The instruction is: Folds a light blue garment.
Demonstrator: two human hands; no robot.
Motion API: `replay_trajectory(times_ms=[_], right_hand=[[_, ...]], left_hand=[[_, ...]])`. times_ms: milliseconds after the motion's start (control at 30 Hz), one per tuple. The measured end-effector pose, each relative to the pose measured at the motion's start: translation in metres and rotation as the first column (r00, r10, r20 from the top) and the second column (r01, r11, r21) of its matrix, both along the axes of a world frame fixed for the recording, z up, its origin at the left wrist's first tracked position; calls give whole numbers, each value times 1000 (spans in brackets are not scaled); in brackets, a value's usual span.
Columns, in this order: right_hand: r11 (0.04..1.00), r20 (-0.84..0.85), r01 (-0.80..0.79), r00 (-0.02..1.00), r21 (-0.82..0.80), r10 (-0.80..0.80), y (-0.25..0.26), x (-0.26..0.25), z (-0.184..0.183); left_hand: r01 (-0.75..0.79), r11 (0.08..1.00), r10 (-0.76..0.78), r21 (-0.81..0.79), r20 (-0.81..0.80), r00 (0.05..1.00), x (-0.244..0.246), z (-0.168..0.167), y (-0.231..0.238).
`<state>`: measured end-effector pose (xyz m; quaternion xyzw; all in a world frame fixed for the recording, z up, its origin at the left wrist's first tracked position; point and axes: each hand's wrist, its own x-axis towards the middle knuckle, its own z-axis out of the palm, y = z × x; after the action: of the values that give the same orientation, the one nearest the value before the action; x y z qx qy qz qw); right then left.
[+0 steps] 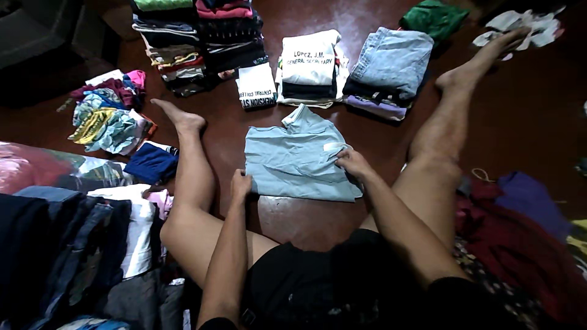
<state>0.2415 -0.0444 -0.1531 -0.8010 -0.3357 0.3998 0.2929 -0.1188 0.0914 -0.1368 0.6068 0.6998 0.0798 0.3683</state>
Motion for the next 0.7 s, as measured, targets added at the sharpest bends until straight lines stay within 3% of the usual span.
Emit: replay_trajectory(times_ms=[100, 200, 233, 300, 367, 433, 533, 600, 700], right_hand=[[990, 329, -13, 944, 143, -35, -2, -8, 9], [908, 472, -254, 879, 334, 72, 1, -19, 14], [866, 502, -361, 851, 347, 154, 3, -24, 9], [845, 501, -472, 810, 250, 305, 7, -33, -7], [882, 468, -454, 812, 128, 350, 7, -39, -22], [897, 448, -442, 806, 20, 387, 18, -39, -14], [847, 378, -511, 762, -149, 526, 20, -41, -3], [805, 407, -568, 704, -170, 582, 15, -42, 6], [798, 472, -593, 677, -104, 565, 8, -38, 13]], left_hand=[[174, 941, -117, 289, -203, 972, 8, 5, -12], [486, 744, -378, 458, -311, 872, 24, 9, -22], [564, 681, -458, 467, -328, 826, 28, 2, -24], [655, 672, -569, 346, -324, 756, 30, -20, -26], [698, 695, -620, 171, -348, 703, 28, -41, -25], [681, 722, -609, 124, -354, 710, 32, -35, -18], [651, 751, -571, 109, -388, 723, 31, -18, -28], [652, 744, -560, 149, -393, 729, 35, -4, -40], [720, 638, -653, 274, -303, 694, 55, 12, -56]])
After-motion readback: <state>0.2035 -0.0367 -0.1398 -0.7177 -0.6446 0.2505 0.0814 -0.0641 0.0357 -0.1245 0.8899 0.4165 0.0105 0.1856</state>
